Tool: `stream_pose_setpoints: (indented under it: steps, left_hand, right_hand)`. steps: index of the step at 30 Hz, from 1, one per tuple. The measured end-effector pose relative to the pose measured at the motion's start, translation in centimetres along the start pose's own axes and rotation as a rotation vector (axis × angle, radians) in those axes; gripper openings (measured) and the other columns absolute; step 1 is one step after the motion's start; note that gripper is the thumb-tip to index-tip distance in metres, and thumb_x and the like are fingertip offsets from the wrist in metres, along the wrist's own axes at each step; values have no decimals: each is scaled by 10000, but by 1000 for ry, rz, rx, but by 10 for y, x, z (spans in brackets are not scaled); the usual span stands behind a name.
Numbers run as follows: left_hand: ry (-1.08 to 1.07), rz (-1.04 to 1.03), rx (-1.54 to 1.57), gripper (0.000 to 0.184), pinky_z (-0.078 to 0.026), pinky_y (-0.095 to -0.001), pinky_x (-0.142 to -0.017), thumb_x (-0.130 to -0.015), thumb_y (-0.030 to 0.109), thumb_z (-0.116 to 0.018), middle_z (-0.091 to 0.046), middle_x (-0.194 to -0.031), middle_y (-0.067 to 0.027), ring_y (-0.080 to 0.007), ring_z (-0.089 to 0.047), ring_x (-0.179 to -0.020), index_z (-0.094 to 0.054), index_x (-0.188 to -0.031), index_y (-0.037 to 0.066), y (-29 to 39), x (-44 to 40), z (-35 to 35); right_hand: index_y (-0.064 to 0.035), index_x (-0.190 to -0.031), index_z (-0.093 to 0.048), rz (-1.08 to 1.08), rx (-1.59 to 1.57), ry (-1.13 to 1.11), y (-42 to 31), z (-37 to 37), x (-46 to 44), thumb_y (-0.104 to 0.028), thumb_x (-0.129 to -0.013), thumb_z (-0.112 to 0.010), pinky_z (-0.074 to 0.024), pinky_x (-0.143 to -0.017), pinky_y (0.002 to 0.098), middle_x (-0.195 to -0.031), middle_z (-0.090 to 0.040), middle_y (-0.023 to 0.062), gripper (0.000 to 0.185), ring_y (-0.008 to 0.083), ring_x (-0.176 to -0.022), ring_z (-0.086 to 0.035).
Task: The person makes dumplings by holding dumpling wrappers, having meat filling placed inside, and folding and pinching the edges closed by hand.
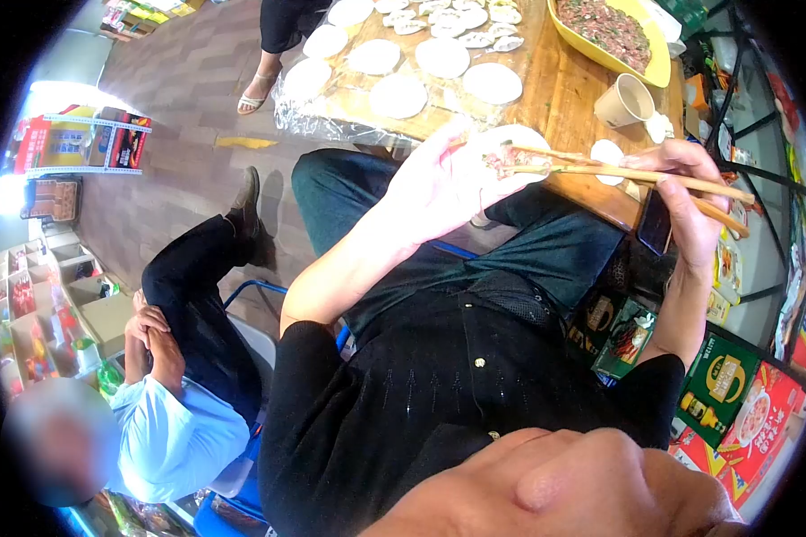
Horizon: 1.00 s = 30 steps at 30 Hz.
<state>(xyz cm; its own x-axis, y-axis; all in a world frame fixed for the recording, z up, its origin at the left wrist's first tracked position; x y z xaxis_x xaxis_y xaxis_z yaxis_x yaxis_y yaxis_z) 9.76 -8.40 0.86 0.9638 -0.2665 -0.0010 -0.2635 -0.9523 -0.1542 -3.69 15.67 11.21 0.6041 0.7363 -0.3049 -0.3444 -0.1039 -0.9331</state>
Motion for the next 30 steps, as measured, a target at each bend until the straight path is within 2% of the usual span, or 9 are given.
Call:
stream_pose_setpoints:
  steps: [5,8,11,12,16,18,24,26,30]
  left_hand:
    - [71,-54,-144,654,-246,-491,-1163,-984,336,-380,-301,-1466,-305,-454,-314,-1357,-242,-1410,-140,-2,2,-9]
    - [103,-67,-163,634,-229,-494,-1170,-976,309,-385,-314,-1460,-303,-442,-317,-1359,-262,-1399,-147,-2,4,-9]
    - [117,-81,-145,616,-242,-497,-1166,-973,295,-385,-332,-1452,-296,-438,-327,-1355,-277,-1393,-143,-1,5,-10]
    - [124,-93,-144,611,-255,-499,-1161,-972,292,-386,-340,-1448,-293,-439,-334,-1351,-282,-1393,-139,-1,6,-10]
    - [140,-66,-182,613,-284,-502,-1148,-972,301,-397,-351,-1441,-288,-456,-339,-1343,-287,-1395,-129,4,9,1]
    - [21,-3,-195,624,-293,-503,-1142,-972,315,-411,-349,-1441,-293,-479,-334,-1337,-288,-1398,-123,4,9,2]
    - [129,-48,-224,621,-323,-500,-1125,-980,313,-410,-334,-1451,-299,-483,-351,-1325,-280,-1406,-120,1,9,-3]
    - [136,-45,-218,616,-341,-497,-1113,-984,313,-404,-333,-1452,-298,-478,-362,-1321,-280,-1407,-118,-1,8,-4]
    - [71,10,-236,605,-386,-485,-1085,-997,324,-381,-339,-1451,-293,-469,-379,-1314,-289,-1404,-114,2,9,3]
  right_hand:
    - [35,-1072,-575,56,-56,-13,-1,13,-8,-92,-904,-586,-524,-892,424,-991,-650,192,211,297,-934,-661]
    - [5,-1107,-544,5,-48,3,1,14,-10,-147,-924,-557,-506,-762,337,-989,-616,191,238,233,-852,-611]
    - [16,-1095,-578,-63,-232,44,5,26,-12,-150,-931,-569,-545,-741,355,-994,-645,203,234,257,-899,-649]
    - [7,-1111,-571,-73,-235,18,4,25,-16,-150,-937,-561,-543,-708,328,-994,-650,206,235,240,-871,-651]
    - [1,-1130,-566,-229,-161,8,16,26,-21,-146,-942,-557,-548,-705,297,-1009,-659,203,239,229,-890,-672]
    - [1,-1132,-566,-233,-183,23,23,25,-26,-143,-944,-554,-551,-707,298,-1009,-659,199,237,232,-903,-674]
    - [10,-1120,-577,-228,-266,52,27,19,-27,-133,-948,-542,-560,-709,303,-1020,-657,202,227,243,-902,-678]
    - [19,-1103,-582,-235,-241,-58,25,8,-27,-136,-947,-542,-566,-718,313,-1030,-654,207,223,258,-897,-683]
    - [28,-1088,-581,-282,-205,-80,31,-4,-28,-132,-943,-543,-584,-732,314,-1021,-657,211,220,263,-897,-691]
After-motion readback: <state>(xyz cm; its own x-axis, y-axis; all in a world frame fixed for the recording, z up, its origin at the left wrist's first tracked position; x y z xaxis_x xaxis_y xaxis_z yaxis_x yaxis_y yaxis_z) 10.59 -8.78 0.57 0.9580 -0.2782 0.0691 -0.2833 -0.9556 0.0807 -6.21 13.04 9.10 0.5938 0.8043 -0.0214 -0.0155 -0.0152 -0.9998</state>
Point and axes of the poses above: each hand's wrist, its own x-axis away from the middle knuckle, its own z-axis out of the back of the hand, y = z × x, the point moved 1 cm from there along -x, towards the middle knuckle
